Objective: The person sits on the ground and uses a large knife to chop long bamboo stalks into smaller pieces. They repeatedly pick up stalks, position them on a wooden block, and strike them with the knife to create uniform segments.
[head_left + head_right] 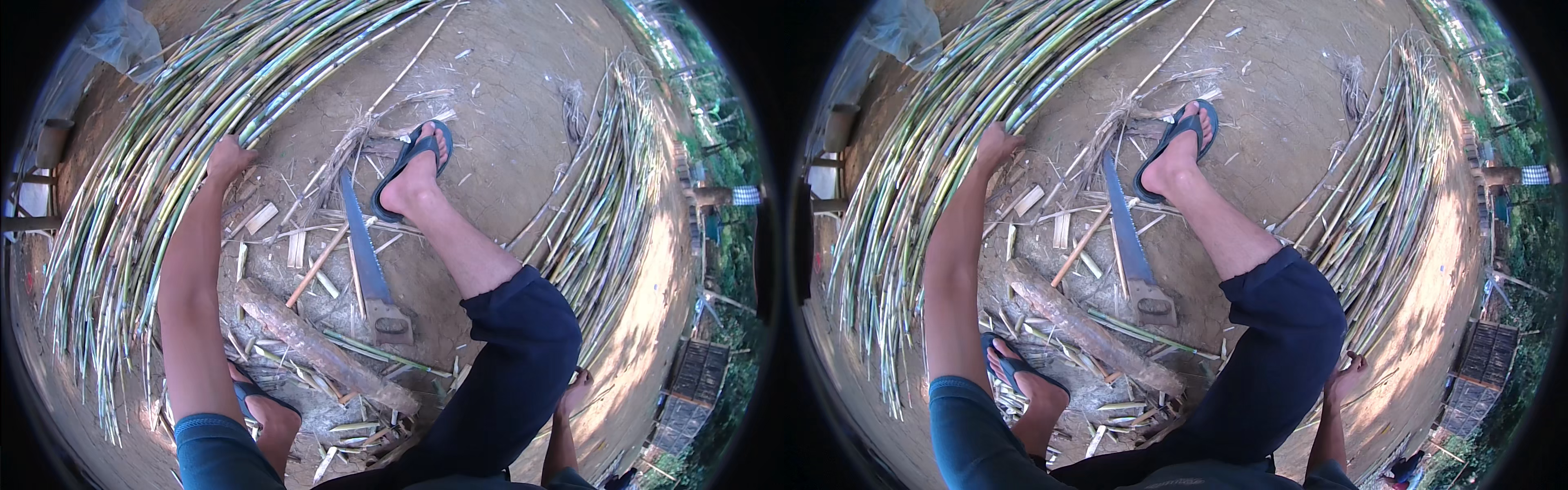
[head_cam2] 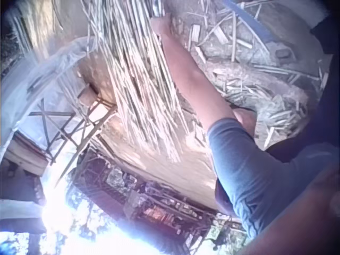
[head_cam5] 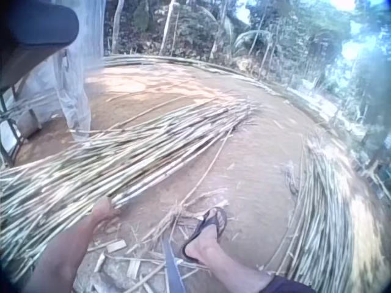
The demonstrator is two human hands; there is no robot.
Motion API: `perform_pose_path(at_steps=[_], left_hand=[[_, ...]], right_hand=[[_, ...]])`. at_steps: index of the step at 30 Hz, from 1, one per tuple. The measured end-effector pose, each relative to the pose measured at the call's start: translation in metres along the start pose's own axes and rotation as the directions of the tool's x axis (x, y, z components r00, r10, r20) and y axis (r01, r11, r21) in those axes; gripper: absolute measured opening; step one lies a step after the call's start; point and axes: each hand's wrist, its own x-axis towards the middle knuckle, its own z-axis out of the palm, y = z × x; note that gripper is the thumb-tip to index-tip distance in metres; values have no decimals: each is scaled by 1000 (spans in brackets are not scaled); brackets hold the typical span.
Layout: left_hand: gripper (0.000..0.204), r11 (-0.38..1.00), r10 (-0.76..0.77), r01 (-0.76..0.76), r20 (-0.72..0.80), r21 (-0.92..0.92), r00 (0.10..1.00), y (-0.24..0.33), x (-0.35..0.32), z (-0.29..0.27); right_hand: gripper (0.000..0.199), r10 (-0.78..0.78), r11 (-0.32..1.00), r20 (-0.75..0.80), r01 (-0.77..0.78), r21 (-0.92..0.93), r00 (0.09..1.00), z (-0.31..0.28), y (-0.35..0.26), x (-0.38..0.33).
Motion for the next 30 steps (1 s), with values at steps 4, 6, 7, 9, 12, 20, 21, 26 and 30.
perform_pose_path(at_steps=[4,6,7,9,12,20,21,26,30], left_hand=[[64,997,78,-77,-77,17,994,-22,-26,-31],[65,988,154,-155,-176,13,972,-26,-59,-48],[64,991,135,-136,-125,6,983,-36,-71,-63],[60,995,94,-96,-76,-24,993,-60,-108,-87],[53,998,51,-51,10,-45,999,-67,-180,-138],[38,978,50,1,-240,209,970,-43,-360,-278],[37,975,68,-16,-226,224,972,-41,-372,-284],[30,975,-17,65,-217,213,976,-88,-467,-291],[24,956,-80,160,-305,247,949,-108,-575,-297]], right_hand=[[35,35,999,37,-36,23,999,2,8,-10],[34,62,996,30,-64,66,998,3,6,-19],[33,59,995,27,-61,77,998,1,0,-21],[31,38,998,15,-39,51,999,1,-3,-21],[30,120,971,41,-125,202,992,-32,-35,-16],[20,-78,570,-77,108,815,994,-94,-205,58],[22,-184,475,-121,196,858,975,-90,-228,64],[42,-398,73,101,-78,994,912,-98,-390,46],[88,-602,79,454,-517,852,656,-72,-493,36]])
